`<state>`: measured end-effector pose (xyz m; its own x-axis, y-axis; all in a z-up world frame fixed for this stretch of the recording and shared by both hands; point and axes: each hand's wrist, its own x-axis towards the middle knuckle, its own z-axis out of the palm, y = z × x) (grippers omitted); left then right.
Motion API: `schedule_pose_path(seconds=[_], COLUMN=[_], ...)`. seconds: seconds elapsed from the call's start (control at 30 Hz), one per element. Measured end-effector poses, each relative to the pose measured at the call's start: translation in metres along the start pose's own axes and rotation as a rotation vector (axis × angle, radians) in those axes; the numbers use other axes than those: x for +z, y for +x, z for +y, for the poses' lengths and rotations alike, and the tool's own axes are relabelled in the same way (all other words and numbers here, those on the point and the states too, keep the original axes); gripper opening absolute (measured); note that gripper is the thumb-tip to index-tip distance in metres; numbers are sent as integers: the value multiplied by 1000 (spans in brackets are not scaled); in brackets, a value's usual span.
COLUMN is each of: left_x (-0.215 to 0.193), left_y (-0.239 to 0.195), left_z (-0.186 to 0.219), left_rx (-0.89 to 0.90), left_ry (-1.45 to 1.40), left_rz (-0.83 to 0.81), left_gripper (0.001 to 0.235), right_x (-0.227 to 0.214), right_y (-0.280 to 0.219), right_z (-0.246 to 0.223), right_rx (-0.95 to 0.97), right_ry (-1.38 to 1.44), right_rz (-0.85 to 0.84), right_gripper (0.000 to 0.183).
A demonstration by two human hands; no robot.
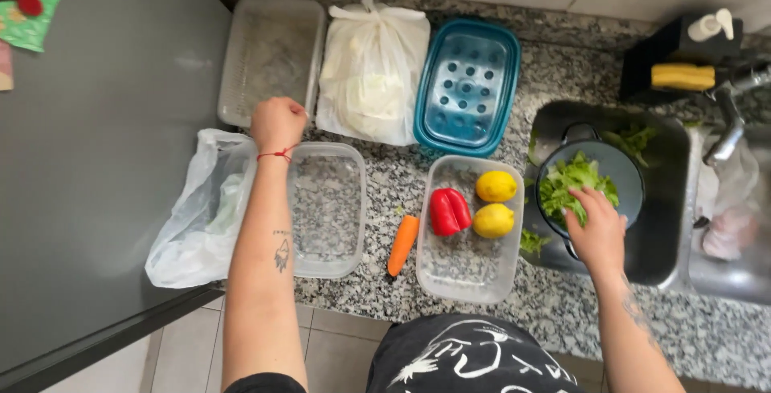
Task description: The person washes lettuce leaves under running water in a kitchen sink, using a blue colander to hold them. They tear the lettuce into smaller pieces and place them into a clear plastic container. The person also handles a container of brown granular food and places it on a table alongside the lettuce.
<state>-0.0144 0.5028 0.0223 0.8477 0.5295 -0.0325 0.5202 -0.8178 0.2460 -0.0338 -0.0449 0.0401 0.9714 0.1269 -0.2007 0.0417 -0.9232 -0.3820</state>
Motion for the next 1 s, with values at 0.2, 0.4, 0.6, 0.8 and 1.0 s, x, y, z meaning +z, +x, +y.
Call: schedule_pose_path(seconds=[0.2, 0.4, 0.6, 0.8, 1.0], left_x=[-7, 10, 28, 40, 16], left_y=[-11, -13, -9, 2, 0], left_z=[0, -12, -8, -10, -20], left_rx=[78, 161, 154, 25, 94], left_ry=[-20, -83, 269, -129, -11], left_rz=[60, 228, 552, 377, 352], left_gripper=[13, 9, 14, 12, 21], right_x=[19, 0, -4, -12, 19], right_y=[11, 7, -2, -3, 8], right_z=[-8, -41, -45, -36, 4], right_rx=[-171, -205, -217, -222, -343], right_ry=[84, 146, 134, 81, 131], right_rz=[224, 180, 158, 146, 271], right_gripper=[30, 28, 27, 26, 30])
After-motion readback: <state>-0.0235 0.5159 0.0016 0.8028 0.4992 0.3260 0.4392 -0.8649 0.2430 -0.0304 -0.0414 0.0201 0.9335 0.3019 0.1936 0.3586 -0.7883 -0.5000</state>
